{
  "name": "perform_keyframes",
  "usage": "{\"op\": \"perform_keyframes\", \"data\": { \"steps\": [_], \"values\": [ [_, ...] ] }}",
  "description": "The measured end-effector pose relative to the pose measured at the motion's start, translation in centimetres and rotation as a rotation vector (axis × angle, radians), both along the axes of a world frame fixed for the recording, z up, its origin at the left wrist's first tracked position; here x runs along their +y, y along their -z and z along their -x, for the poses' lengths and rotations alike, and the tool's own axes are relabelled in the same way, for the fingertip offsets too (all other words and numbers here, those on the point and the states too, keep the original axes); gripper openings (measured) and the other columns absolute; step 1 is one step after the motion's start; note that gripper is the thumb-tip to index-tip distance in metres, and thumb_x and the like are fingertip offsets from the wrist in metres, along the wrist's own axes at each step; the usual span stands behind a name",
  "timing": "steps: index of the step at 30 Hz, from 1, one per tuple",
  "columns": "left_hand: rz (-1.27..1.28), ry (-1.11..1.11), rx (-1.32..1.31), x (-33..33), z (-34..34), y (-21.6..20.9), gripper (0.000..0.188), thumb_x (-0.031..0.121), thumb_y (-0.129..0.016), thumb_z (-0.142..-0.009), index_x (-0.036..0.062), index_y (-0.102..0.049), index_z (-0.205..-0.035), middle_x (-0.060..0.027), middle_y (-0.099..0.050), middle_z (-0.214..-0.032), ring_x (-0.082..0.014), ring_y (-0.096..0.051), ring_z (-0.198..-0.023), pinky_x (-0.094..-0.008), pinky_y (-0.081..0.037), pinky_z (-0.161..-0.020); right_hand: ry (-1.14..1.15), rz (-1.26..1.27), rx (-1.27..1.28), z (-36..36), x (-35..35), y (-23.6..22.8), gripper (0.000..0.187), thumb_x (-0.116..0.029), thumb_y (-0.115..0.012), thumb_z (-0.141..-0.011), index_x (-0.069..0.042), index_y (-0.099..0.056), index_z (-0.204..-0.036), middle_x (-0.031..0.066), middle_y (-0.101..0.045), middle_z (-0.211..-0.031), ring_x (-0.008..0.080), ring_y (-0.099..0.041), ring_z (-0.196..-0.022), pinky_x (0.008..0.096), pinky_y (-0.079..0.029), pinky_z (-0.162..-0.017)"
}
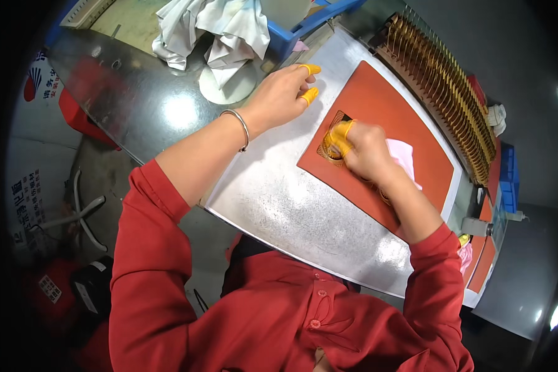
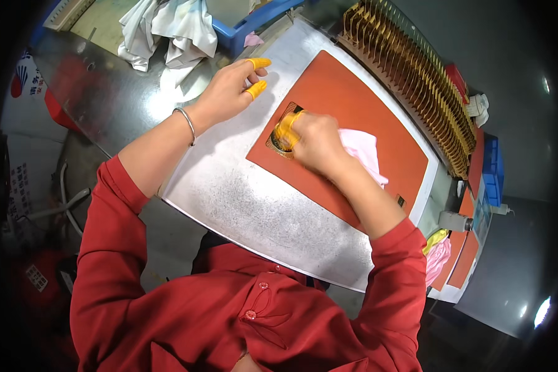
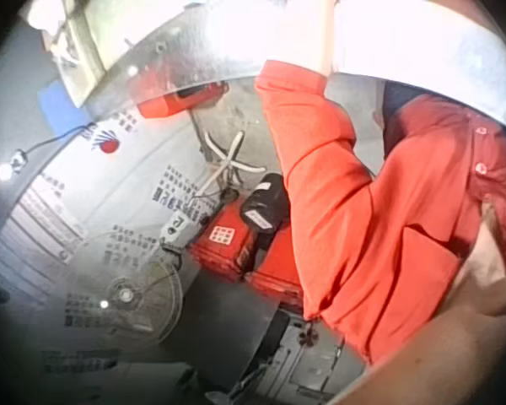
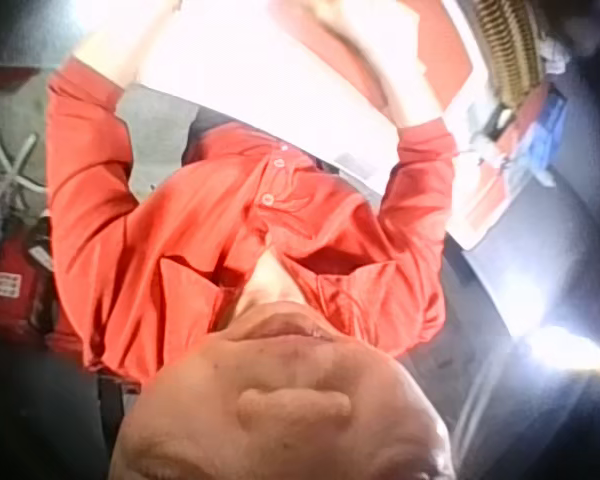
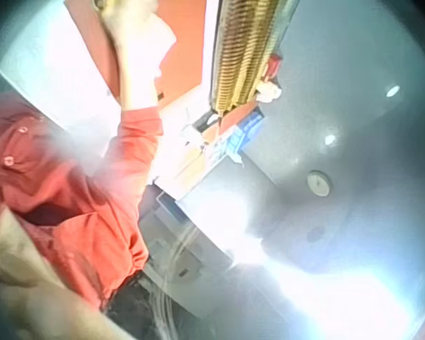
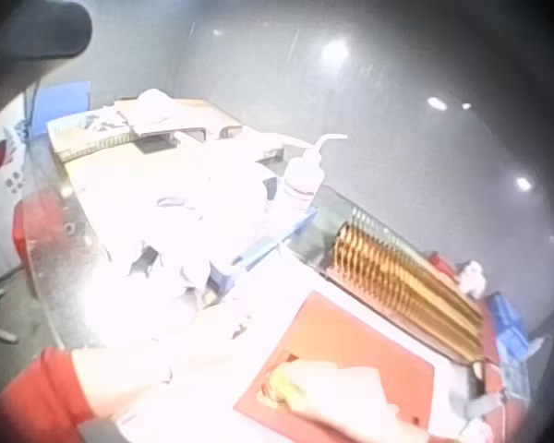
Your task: The person cleans a series of small, dark, bottle-shaped decorative items arranged on a red mat. They use a yellow cloth to wipe each item individually, frequently applying liquid from a squeeze bottle to the cloth. The person works methodically from left to right across the row of items.
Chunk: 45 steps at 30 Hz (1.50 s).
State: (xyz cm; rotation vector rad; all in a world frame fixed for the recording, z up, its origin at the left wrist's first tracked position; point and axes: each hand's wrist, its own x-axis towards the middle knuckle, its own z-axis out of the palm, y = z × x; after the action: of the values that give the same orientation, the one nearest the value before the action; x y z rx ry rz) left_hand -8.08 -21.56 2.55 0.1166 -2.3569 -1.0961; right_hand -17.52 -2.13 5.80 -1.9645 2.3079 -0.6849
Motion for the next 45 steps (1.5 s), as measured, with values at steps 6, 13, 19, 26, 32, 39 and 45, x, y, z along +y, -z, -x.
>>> {"op": "perform_keyframes", "data": {
  "steps": [6, 13, 19, 26, 32, 39, 45],
  "values": [
    [-0.014, -0.006, -0.017, 0.2, -0.1, -0.2, 0.037, 0.005, -0.058, -0.079, 0.0008, -0.053, -0.115, -0.0103, -0.06, -0.096, -0.02, -0.058, -0.076, -0.0303, -0.048, -0.067, 0.022, -0.047, -0.041, -0.1, 0.3, -0.5, 0.007, -0.01, -0.063, -0.071, -0.005, -0.063, -0.076, 0.0117, -0.057, -0.064, 0.0287, -0.057, -0.059, 0.0387, -0.047, -0.055],
    [0.008, -0.013, -0.007, 0.0, -0.1, -0.1, 0.036, 0.005, -0.056, -0.08, 0.0009, -0.052, -0.116, -0.0102, -0.06, -0.097, -0.0202, -0.058, -0.077, -0.0304, -0.048, -0.067, -0.035, -0.017, 0.029, -0.8, 0.6, -0.6, 0.008, -0.013, -0.063, -0.073, -0.005, -0.062, -0.073, 0.0114, -0.056, -0.062, 0.0281, -0.057, -0.059, 0.0386, -0.046, -0.052],
    [0.011, -0.012, -0.011, -0.1, 0.1, 0.1, 0.034, 0.006, -0.057, -0.081, 0.0006, -0.052, -0.115, -0.0104, -0.059, -0.098, -0.0196, -0.058, -0.078, -0.0305, -0.049, -0.068, 0.078, -0.021, -0.043, 0.0, 0.7, -0.4, 0.005, -0.005, -0.061, -0.068, -0.004, -0.061, -0.072, 0.0121, -0.057, -0.063, 0.0294, -0.058, -0.06, 0.0391, -0.046, -0.053],
    [-0.045, 0.004, -0.043, 0.2, -0.1, -0.7, 0.035, 0.006, -0.056, -0.082, 0.0007, -0.052, -0.116, -0.0104, -0.058, -0.096, -0.019, -0.056, -0.077, -0.0305, -0.049, -0.068, 0.103, -0.027, -0.039, 1.2, 1.2, -0.2, 0.014, -0.007, -0.063, -0.066, -0.006, -0.064, -0.08, 0.0116, -0.059, -0.067, 0.0284, -0.059, -0.062, 0.0384, -0.047, -0.054],
    [-0.018, 0.0, -0.035, 0.1, -0.1, -0.4, 0.036, 0.006, -0.056, -0.082, 0.0019, -0.052, -0.117, -0.0107, -0.059, -0.098, -0.0197, -0.057, -0.079, -0.0305, -0.048, -0.069, -0.062, -0.061, 0.015, -0.1, 2.4, -0.4, 0.007, -0.011, -0.064, -0.07, -0.005, -0.061, -0.072, 0.0108, -0.056, -0.064, 0.0286, -0.057, -0.059, 0.0389, -0.046, -0.053],
    [-0.023, 0.0, -0.055, 0.1, -0.1, -0.4, 0.037, 0.005, -0.056, -0.081, 0.0017, -0.052, -0.117, -0.0103, -0.059, -0.1, -0.0192, -0.057, -0.081, -0.0296, -0.047, -0.069, -0.088, -0.016, -0.017, -0.8, 2.9, -0.8, 0.007, -0.011, -0.065, -0.071, -0.005, -0.061, -0.073, 0.0112, -0.057, -0.064, 0.029, -0.057, -0.058, 0.0384, -0.046, -0.052],
    [-0.015, -0.005, -0.044, 0.1, -0.2, -0.3, 0.036, 0.004, -0.057, -0.08, 0.0018, -0.052, -0.116, -0.0092, -0.059, -0.101, -0.0195, -0.056, -0.078, -0.0286, -0.047, -0.069, -0.077, -0.084, 0.003, -1.1, 3.7, -0.5, 0.008, -0.01, -0.064, -0.071, -0.005, -0.059, -0.068, 0.0103, -0.055, -0.061, 0.0277, -0.055, -0.056, 0.0382, -0.045, -0.051]
  ]
}}
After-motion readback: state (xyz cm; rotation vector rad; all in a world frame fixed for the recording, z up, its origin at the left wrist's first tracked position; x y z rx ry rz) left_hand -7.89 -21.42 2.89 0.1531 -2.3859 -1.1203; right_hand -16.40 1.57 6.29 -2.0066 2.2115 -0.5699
